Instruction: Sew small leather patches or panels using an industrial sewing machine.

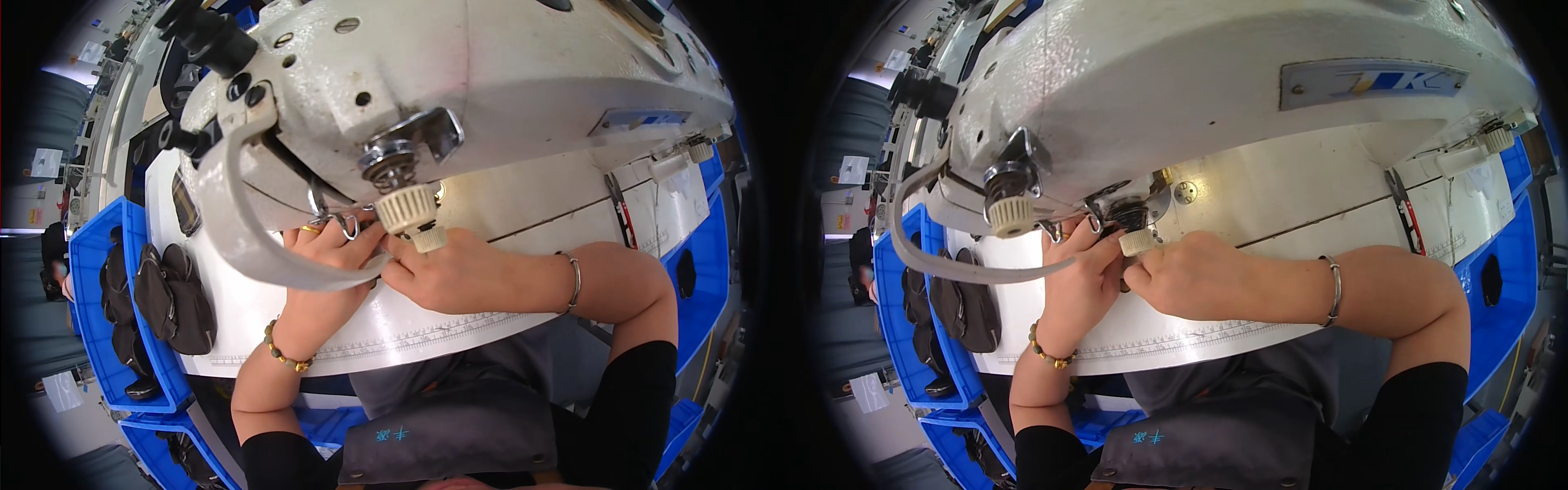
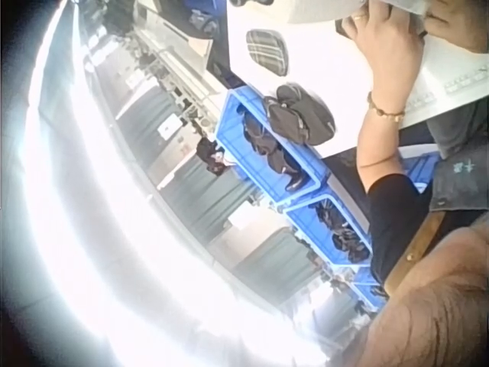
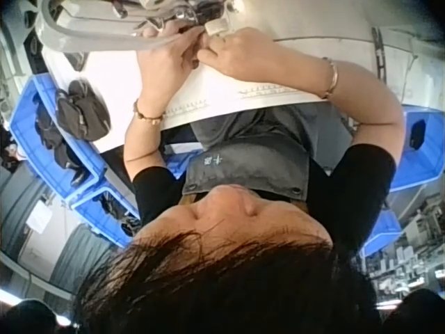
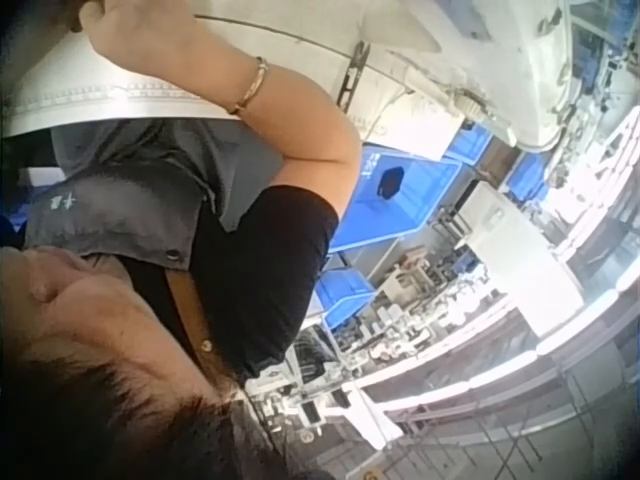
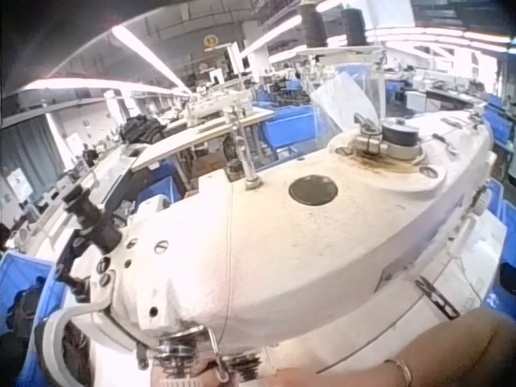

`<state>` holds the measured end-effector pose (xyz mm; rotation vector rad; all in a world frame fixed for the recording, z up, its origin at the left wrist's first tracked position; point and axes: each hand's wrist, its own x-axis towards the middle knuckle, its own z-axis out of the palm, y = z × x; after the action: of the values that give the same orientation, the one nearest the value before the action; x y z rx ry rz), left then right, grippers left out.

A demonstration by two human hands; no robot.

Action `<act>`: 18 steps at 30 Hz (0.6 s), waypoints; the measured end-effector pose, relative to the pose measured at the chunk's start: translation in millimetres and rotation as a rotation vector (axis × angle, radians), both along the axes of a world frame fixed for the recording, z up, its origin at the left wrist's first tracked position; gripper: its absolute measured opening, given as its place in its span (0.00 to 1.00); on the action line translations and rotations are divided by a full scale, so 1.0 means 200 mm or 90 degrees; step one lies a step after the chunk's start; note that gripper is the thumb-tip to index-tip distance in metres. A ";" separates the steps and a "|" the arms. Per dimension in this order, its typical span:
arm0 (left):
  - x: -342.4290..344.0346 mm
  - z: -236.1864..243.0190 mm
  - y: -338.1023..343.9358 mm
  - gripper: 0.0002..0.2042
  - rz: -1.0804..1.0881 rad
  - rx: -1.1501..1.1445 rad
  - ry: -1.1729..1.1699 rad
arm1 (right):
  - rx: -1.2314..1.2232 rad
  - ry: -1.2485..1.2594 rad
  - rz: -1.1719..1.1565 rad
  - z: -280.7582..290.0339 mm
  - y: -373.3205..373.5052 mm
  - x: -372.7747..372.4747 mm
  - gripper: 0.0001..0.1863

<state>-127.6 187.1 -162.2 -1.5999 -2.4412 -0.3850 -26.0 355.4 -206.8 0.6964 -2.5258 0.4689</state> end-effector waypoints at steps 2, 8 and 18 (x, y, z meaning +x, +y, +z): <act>0.00 -0.01 0.00 0.14 -0.005 0.008 -0.006 | -0.039 -0.004 0.028 -0.02 0.00 -0.01 0.07; 0.01 -0.03 0.02 0.14 -0.006 0.032 -0.021 | -0.051 -0.005 0.023 -0.03 0.01 0.00 0.07; 0.00 -0.03 0.08 0.08 -0.018 0.017 -0.089 | 0.077 -0.044 -0.044 0.02 0.03 -0.01 0.05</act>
<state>-127.0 202.5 -167.6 -1.6506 -2.5045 -0.5484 -28.2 361.9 -203.8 0.6446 -2.6516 0.3249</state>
